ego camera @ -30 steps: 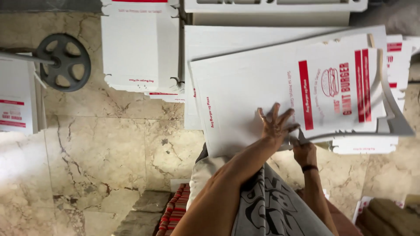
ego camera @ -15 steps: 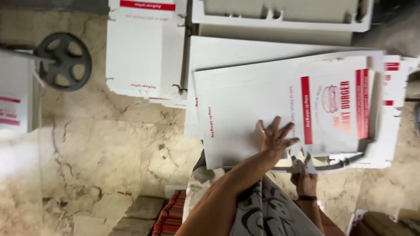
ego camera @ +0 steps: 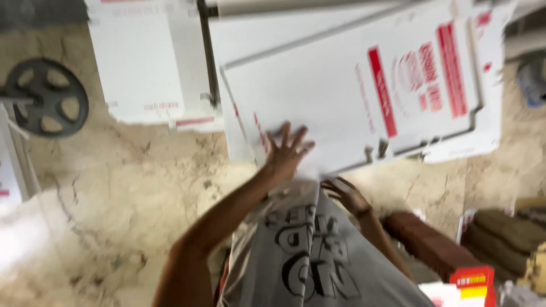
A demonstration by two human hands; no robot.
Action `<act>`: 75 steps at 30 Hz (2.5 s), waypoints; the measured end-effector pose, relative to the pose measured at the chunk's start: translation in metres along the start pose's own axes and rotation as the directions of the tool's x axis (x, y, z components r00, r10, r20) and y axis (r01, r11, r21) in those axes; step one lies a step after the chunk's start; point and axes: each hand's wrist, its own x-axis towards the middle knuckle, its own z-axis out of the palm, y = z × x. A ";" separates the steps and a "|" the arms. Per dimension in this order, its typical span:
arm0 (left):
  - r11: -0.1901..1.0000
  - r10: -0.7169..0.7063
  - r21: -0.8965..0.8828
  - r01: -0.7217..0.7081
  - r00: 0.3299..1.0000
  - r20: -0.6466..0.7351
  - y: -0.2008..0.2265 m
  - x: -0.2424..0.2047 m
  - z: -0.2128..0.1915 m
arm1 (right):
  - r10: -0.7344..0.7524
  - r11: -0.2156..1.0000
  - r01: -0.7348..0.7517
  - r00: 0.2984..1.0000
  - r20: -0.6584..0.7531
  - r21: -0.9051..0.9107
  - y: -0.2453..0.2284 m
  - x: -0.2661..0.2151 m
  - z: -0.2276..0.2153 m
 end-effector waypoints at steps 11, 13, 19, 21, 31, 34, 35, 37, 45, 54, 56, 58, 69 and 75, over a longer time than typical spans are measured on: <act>1.000 -0.006 0.010 0.004 0.959 0.282 -0.003 -0.022 -0.036 | -0.094 0.903 0.132 0.989 0.112 -0.408 0.031 0.029 0.094; 1.000 0.004 -0.006 -0.002 0.956 0.292 -0.010 -0.015 -0.025 | -0.108 0.900 0.138 0.990 0.096 -0.413 0.037 0.035 0.095; 0.999 0.040 -0.037 -0.028 0.925 0.378 -0.012 -0.016 -0.038 | -0.101 0.852 0.094 0.995 0.015 -0.514 0.090 0.077 0.072; 0.999 0.043 -0.022 -0.037 0.918 0.395 -0.013 -0.014 -0.043 | -0.115 0.837 0.088 0.993 -0.015 -0.541 0.077 0.059 0.089; 0.996 0.079 -0.084 -0.044 0.871 0.485 -0.018 -0.013 -0.042 | -0.242 0.941 0.208 0.965 -0.100 -0.265 0.036 0.012 0.130; 0.997 0.073 -0.021 -0.072 0.876 0.476 -0.018 -0.012 -0.058 | -0.117 0.969 0.115 0.993 0.002 -0.221 0.060 0.049 0.120; 0.997 0.044 0.030 -0.070 0.853 0.521 -0.018 -0.016 -0.067 | 0.063 0.992 -0.048 0.990 0.127 -0.120 0.069 0.060 0.118; 0.997 0.054 0.021 -0.077 0.846 0.530 -0.016 -0.015 -0.065 | 0.007 1.000 -0.010 0.984 0.176 0.012 0.068 0.048 0.118; 0.996 0.047 0.037 -0.080 0.835 0.548 -0.016 -0.014 -0.062 | -0.019 0.905 0.055 0.996 0.090 -0.422 0.054 0.046 0.125; 1.000 0.010 -0.008 -0.009 0.978 0.208 -0.017 0.002 0.039 | -0.143 0.957 0.092 0.975 0.170 0.277 0.107 0.076 0.124; 0.980 0.034 0.178 -0.085 0.962 0.272 -0.015 -0.009 -0.002 | 0.062 0.997 -0.060 0.997 0.051 -0.044 0.080 0.049 0.133; 0.983 0.062 0.149 -0.106 0.960 0.273 -0.020 -0.011 -0.005 | 0.173 0.984 -0.175 0.983 0.064 0.039 0.082 0.053 0.141; 0.977 0.148 0.118 -0.176 0.965 0.214 -0.045 -0.003 -0.020 | 0.208 0.974 -0.188 0.963 0.173 -0.128 0.032 0.005 0.166; 0.970 0.239 -0.083 -0.230 0.964 0.118 -0.061 0.067 -0.031 | 0.051 0.980 -0.123 0.915 0.399 0.156 0.072 0.044 0.085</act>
